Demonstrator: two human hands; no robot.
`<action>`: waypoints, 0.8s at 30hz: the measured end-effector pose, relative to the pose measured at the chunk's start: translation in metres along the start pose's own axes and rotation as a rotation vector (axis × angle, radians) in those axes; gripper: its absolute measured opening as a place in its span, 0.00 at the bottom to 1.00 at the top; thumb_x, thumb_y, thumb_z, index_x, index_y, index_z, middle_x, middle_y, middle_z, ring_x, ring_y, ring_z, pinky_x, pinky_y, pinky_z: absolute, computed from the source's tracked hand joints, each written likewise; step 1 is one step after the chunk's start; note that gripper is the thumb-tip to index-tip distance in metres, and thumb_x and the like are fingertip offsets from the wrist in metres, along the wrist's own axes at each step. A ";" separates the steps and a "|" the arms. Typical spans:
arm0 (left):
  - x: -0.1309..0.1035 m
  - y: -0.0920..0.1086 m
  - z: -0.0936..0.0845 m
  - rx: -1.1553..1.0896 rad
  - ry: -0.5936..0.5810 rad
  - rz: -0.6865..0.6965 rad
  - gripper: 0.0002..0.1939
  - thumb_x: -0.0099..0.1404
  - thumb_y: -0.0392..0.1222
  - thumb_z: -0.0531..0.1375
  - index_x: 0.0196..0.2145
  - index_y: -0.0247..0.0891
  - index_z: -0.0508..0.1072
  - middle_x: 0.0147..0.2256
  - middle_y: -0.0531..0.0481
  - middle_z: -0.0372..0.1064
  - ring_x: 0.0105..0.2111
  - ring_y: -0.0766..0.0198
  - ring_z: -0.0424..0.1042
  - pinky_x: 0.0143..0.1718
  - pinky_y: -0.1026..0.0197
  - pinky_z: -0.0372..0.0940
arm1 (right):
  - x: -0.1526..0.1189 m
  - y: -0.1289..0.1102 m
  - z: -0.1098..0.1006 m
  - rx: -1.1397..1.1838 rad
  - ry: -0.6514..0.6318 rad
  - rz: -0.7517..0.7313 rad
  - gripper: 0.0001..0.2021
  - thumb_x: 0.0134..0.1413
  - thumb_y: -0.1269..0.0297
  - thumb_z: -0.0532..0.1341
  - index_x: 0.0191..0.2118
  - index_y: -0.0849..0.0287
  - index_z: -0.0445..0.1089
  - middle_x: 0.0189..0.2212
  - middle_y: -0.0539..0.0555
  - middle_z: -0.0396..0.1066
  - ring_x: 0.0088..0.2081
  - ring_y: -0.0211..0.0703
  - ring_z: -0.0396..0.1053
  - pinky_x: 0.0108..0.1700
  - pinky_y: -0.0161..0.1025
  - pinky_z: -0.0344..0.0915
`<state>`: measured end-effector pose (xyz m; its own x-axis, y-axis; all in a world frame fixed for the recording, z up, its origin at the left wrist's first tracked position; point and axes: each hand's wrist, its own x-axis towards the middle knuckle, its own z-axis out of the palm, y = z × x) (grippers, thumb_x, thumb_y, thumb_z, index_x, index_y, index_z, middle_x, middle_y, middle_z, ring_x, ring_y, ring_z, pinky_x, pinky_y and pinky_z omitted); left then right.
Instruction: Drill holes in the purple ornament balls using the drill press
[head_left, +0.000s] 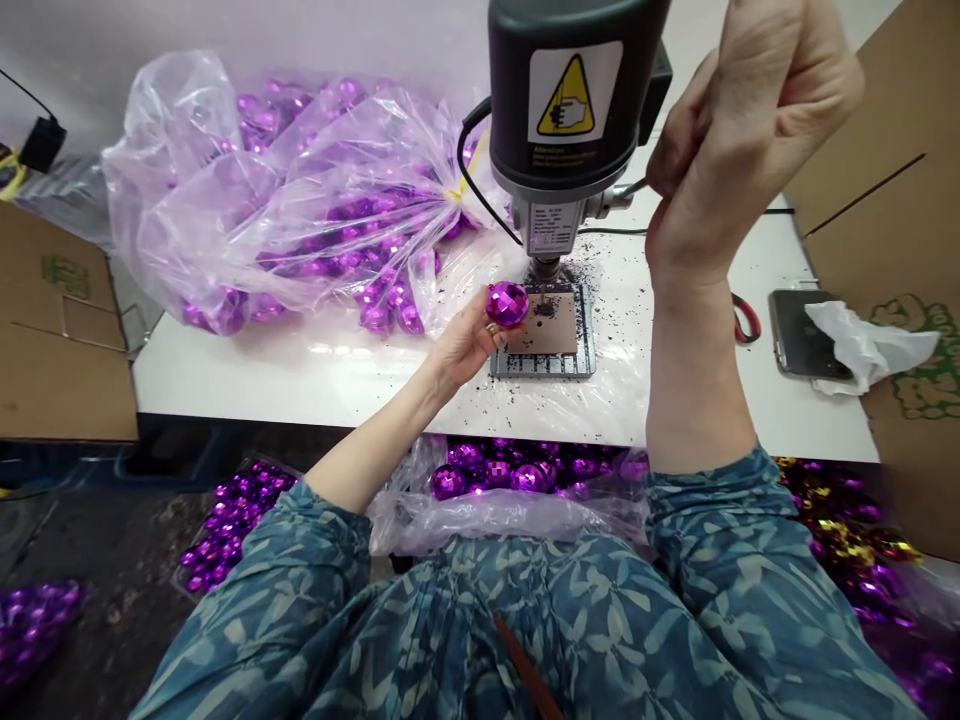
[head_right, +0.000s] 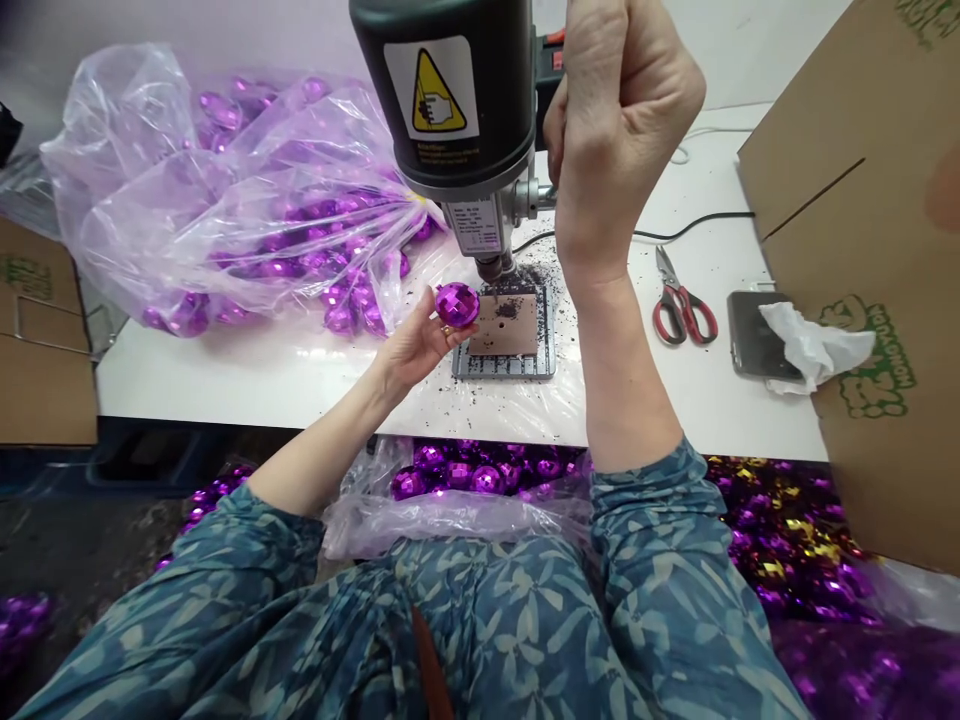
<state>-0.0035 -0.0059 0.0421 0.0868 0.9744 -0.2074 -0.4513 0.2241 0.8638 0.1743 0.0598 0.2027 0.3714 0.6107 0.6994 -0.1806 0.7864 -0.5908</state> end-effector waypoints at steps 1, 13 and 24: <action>0.002 -0.002 -0.001 0.009 -0.008 0.019 0.23 0.68 0.54 0.72 0.56 0.45 0.75 0.53 0.45 0.81 0.57 0.51 0.79 0.57 0.49 0.78 | 0.000 0.000 0.000 0.019 0.000 -0.004 0.30 0.40 0.40 0.65 0.20 0.60 0.49 0.11 0.41 0.47 0.14 0.18 0.49 0.19 0.24 0.42; -0.001 -0.010 -0.018 0.020 -0.085 -0.052 0.19 0.76 0.62 0.57 0.50 0.46 0.75 0.53 0.44 0.79 0.60 0.48 0.78 0.55 0.43 0.79 | -0.001 0.000 0.002 0.078 0.014 0.012 0.21 0.67 0.74 0.53 0.22 0.54 0.47 0.11 0.40 0.44 0.13 0.21 0.48 0.18 0.25 0.43; -0.011 -0.017 -0.023 -0.013 -0.066 -0.260 0.18 0.78 0.56 0.57 0.51 0.40 0.75 0.49 0.38 0.80 0.56 0.45 0.81 0.55 0.41 0.81 | -0.001 0.004 0.000 0.071 0.016 0.001 0.21 0.67 0.73 0.53 0.22 0.56 0.49 0.12 0.41 0.43 0.13 0.20 0.49 0.19 0.25 0.41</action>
<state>-0.0174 -0.0208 0.0196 0.2588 0.8833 -0.3910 -0.4172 0.4673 0.7795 0.1729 0.0629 0.1999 0.3860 0.6101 0.6920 -0.2448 0.7909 -0.5608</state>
